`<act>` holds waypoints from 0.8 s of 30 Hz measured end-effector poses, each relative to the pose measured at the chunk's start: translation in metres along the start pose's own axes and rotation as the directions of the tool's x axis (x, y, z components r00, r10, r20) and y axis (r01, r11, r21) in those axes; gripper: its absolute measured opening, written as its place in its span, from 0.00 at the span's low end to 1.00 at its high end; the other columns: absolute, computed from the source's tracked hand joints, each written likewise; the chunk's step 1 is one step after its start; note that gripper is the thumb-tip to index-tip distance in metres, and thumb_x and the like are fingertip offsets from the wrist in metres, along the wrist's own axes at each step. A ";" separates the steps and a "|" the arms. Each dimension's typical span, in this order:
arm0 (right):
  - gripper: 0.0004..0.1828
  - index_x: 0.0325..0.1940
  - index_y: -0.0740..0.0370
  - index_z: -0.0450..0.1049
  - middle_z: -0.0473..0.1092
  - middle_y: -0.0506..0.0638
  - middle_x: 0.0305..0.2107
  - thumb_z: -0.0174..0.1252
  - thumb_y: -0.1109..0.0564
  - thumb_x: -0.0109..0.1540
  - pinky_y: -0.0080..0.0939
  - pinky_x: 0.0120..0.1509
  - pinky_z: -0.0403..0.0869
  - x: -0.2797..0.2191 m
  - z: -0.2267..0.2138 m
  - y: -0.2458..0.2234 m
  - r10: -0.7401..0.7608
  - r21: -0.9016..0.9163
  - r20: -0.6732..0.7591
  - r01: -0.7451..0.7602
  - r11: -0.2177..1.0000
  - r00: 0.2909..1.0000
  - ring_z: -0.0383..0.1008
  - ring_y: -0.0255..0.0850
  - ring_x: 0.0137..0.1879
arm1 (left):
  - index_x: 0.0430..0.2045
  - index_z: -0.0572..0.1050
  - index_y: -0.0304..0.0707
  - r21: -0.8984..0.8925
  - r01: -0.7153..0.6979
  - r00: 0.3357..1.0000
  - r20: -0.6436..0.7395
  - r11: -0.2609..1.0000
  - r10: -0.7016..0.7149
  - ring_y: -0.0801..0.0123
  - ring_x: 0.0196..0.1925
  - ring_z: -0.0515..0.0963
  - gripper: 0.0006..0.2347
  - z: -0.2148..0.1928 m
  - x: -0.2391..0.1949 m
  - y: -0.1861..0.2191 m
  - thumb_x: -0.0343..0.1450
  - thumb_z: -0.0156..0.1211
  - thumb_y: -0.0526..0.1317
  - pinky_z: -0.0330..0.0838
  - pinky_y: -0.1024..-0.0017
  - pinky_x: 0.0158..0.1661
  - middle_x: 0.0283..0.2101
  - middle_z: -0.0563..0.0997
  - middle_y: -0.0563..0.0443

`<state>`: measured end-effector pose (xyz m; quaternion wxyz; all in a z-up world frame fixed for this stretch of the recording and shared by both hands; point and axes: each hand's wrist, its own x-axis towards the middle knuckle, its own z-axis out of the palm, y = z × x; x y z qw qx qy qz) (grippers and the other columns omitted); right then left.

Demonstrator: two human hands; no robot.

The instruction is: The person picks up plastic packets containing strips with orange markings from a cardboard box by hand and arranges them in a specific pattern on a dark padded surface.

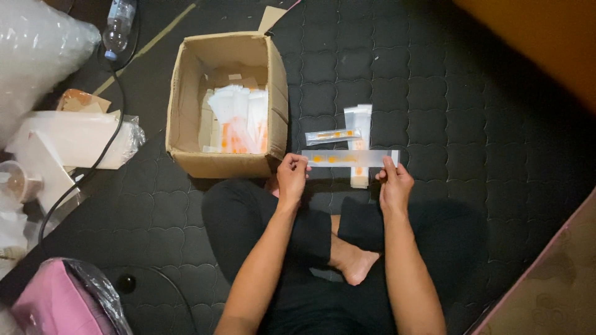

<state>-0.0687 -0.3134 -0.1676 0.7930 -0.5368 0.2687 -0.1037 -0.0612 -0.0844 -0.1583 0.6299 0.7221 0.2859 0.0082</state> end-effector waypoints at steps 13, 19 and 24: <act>0.09 0.35 0.62 0.74 0.66 0.43 0.20 0.64 0.57 0.67 0.26 0.32 0.76 -0.018 0.012 -0.019 -0.042 -0.026 0.007 0.042 0.999 0.999 0.70 0.29 0.23 | 0.27 0.80 0.43 0.007 -0.018 1.000 -0.002 1.000 0.018 0.73 0.18 0.78 0.03 0.005 0.020 -0.030 0.68 0.60 0.37 0.73 0.75 0.26 0.20 0.82 0.50; 0.06 0.40 0.61 0.76 0.70 0.43 0.23 0.63 0.56 0.67 0.26 0.33 0.76 -0.002 -0.001 0.002 -0.004 -0.084 0.001 0.005 0.996 1.000 0.72 0.28 0.25 | 0.31 0.79 0.38 -0.037 -0.056 0.998 0.026 0.998 0.057 0.70 0.20 0.78 0.03 0.003 0.015 -0.026 0.70 0.59 0.35 0.73 0.74 0.26 0.22 0.82 0.47; 0.07 0.45 0.63 0.74 0.70 0.45 0.26 0.61 0.56 0.68 0.27 0.35 0.77 0.001 -0.003 0.009 0.025 -0.049 0.002 -0.025 0.999 1.000 0.73 0.29 0.27 | 0.33 0.78 0.37 -0.016 -0.057 0.995 0.077 0.998 0.058 0.69 0.21 0.81 0.05 0.001 0.016 -0.029 0.72 0.57 0.37 0.75 0.73 0.27 0.24 0.83 0.45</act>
